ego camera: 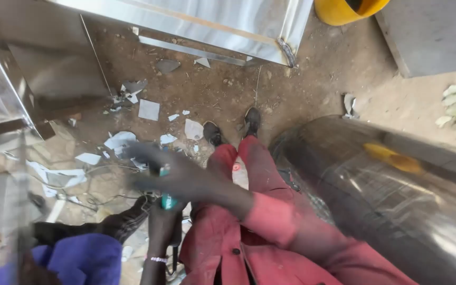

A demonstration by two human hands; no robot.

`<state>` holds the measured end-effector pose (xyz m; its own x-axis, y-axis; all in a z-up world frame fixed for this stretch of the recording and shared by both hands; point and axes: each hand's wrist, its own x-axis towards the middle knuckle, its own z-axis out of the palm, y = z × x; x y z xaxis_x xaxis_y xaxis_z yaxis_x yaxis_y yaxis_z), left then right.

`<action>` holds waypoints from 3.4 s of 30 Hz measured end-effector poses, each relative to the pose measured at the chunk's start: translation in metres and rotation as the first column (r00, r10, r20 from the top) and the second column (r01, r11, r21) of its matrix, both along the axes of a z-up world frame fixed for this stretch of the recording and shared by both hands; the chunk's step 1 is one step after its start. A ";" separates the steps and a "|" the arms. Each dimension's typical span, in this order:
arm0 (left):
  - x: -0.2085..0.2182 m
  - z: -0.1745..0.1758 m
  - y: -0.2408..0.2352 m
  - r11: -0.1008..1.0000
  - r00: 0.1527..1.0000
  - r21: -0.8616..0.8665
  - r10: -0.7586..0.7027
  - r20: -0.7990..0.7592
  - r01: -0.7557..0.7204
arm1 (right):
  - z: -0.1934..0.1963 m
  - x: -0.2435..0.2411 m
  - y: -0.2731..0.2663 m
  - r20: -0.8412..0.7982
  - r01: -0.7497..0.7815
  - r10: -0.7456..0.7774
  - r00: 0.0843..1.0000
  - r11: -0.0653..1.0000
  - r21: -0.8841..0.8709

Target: Using a handheld angle grinder to smooth welds and edges on a stainless steel frame structure.

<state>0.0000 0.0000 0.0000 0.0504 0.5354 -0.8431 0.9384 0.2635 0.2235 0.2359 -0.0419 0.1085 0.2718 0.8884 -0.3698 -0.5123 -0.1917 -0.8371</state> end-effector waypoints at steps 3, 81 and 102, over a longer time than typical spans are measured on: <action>0.038 0.000 -0.014 0.984 0.981 -0.015 -0.181 -0.069 0.180 | -0.052 0.020 -0.096 0.390 0.289 -0.025 0.921 0.717 -0.635; 0.453 -0.185 0.035 0.355 0.741 0.797 -0.651 -0.163 0.488 | -0.291 0.143 -0.216 0.126 0.848 -0.895 0.429 0.351 -0.396; 0.457 -0.166 -0.020 0.293 0.694 0.771 -0.675 -0.251 0.565 | -0.292 0.144 -0.237 0.053 0.773 -0.880 0.472 0.384 -0.504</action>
